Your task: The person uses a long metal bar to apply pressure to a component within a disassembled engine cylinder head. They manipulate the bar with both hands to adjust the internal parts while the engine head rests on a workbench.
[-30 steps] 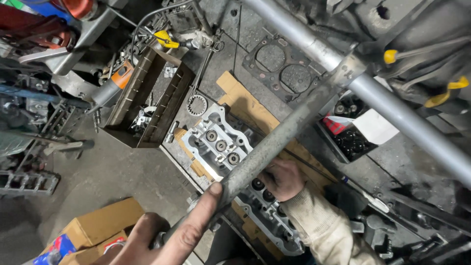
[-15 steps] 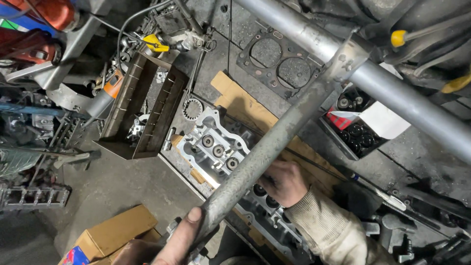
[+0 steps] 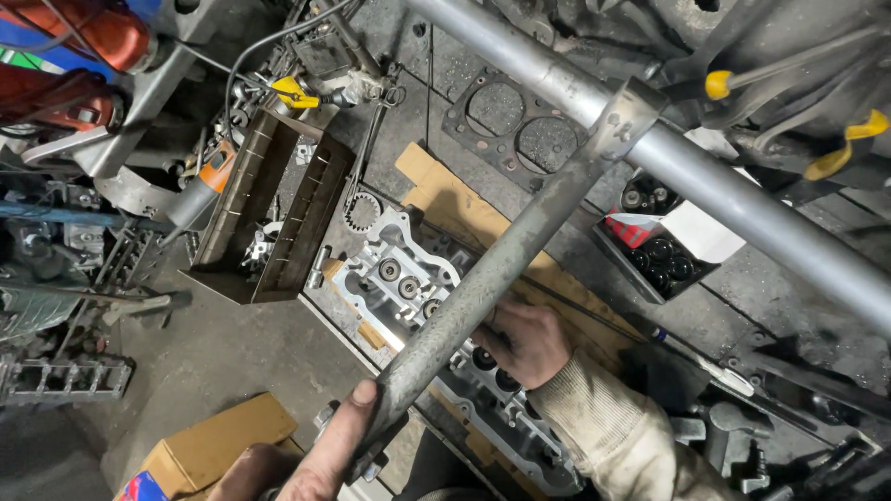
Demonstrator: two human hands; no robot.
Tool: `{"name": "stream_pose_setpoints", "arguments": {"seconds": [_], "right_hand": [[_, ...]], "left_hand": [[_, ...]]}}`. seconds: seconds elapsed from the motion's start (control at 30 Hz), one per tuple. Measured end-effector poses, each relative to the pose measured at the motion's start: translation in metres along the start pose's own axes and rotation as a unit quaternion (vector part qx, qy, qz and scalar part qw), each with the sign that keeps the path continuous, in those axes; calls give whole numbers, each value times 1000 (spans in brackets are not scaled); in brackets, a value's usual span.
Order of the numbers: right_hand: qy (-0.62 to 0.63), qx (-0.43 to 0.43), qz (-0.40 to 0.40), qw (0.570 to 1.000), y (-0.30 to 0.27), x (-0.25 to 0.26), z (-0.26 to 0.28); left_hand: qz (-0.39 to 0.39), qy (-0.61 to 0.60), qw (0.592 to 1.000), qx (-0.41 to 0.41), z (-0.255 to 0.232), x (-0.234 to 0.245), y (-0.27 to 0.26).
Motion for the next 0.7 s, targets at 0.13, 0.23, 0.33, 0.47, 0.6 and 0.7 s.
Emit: {"name": "stream_pose_setpoints", "arguments": {"seconds": [0.13, 0.23, 0.33, 0.47, 0.6, 0.7], "right_hand": [[25, -52, -15, 998, 4, 4, 5], [4, -26, -15, 1000, 10, 9, 11], [1, 10, -7, 1000, 10, 7, 21], [-2, -29, -4, 1000, 1, 1, 5], [-8, -1, -16, 1000, 10, 7, 25], [3, 19, -36, 999, 8, 8, 28]], "left_hand": [[145, 36, 989, 0, -23, 54, 34], [32, 134, 968, -209, -79, 104, 49], [-87, 302, 916, -248, -107, 129, 23], [-279, 441, 821, -233, -119, 157, 2], [-78, 374, 901, -207, -119, 157, 14], [-99, 362, 903, -209, -112, 154, 8]]}}
Point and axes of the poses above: each hand's wrist, its own y-axis towards the middle knuckle, its own x-axis out of the back of the hand, z = x × y, the point moved 7 cm from there along y, towards the middle knuckle, and after that the axes turned 8 degrees about y, right-handed, at the moved point
